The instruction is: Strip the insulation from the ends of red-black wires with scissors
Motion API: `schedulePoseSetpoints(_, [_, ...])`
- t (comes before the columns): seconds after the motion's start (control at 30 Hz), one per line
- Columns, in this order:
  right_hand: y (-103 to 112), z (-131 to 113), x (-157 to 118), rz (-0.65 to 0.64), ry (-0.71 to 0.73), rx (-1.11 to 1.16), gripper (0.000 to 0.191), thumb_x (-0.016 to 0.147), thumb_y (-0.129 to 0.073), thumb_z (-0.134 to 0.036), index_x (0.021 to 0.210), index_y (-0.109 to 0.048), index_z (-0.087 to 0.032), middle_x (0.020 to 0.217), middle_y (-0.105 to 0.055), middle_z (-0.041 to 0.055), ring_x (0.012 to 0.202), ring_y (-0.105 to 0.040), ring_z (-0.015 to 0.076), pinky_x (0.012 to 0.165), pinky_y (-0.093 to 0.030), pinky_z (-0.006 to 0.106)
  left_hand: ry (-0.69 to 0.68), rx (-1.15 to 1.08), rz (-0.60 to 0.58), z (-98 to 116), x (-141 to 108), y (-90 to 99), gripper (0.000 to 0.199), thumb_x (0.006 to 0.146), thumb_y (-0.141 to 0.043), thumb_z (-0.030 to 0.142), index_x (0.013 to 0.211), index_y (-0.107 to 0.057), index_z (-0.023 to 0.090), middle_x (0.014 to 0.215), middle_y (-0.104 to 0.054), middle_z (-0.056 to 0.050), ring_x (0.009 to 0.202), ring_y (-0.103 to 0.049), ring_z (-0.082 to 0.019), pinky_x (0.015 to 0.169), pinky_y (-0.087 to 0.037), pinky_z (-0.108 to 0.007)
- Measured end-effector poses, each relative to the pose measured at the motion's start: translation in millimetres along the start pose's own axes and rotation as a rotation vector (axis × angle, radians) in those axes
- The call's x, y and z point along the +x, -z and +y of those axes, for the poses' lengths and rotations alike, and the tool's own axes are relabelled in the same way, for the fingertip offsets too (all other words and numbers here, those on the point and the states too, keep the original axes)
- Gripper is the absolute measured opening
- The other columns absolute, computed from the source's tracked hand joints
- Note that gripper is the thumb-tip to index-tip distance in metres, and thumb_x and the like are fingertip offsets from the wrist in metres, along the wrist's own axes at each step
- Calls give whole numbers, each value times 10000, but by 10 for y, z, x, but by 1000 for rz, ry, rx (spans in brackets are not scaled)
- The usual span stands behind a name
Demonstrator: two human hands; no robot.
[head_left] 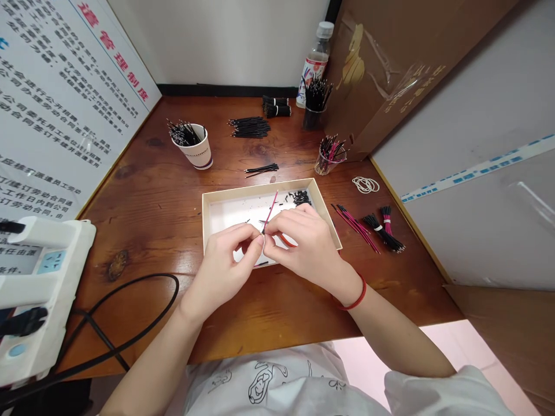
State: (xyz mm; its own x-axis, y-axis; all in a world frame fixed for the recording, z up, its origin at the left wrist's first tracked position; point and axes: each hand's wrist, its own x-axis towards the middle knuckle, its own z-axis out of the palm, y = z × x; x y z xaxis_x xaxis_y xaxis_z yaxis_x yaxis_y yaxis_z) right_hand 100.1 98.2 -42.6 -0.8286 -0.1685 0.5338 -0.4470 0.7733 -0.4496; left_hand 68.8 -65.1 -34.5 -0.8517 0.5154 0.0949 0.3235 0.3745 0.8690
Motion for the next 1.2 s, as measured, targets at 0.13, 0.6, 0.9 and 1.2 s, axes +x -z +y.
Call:
schedulePoseSetpoints(0.13, [13, -15, 7, 43, 54, -152, 202, 870, -510, -133, 689, -559, -207, 654, -659, -14, 620, -568, 139, 685, -355, 339, 55, -71, -53, 3, -6, 12, 257, 902, -495, 249, 663, -552, 176, 623, -492, 23, 596, -413, -113, 560, -322, -243])
schedulePoseSetpoints(0.6, [-48, 48, -16, -44, -194, 405, 148, 912, -582, -200, 777, -642, -189, 717, -687, 0, 654, -606, 117, 661, -490, 255, 128, -228, -57, -38, 13, 63, 261, 900, -545, 305, 680, -583, 170, 619, -506, 28, 596, -443, -103, 559, -350, -223])
schedulePoseSetpoints(0.9, [-32, 20, -37, 69, 76, 304, 194, 765, -512, -73, 632, -475, -208, 459, -373, -92, 415, -335, 54, 428, -300, 188, 144, -577, -248, -60, 11, 54, 335, 900, -559, 316, 607, -478, 176, 596, -378, 38, 583, -319, -100, 534, -269, -250])
schedulePoseSetpoints(1.2, [236, 277, 26, 128, -317, 378, 117, 850, -599, -179, 738, -572, -197, 471, -540, -73, 419, -463, 68, 471, -394, 216, 138, -470, 39, -85, -6, 190, 272, 876, -568, 251, 614, -567, 176, 584, -485, 29, 585, -419, -100, 558, -339, -232])
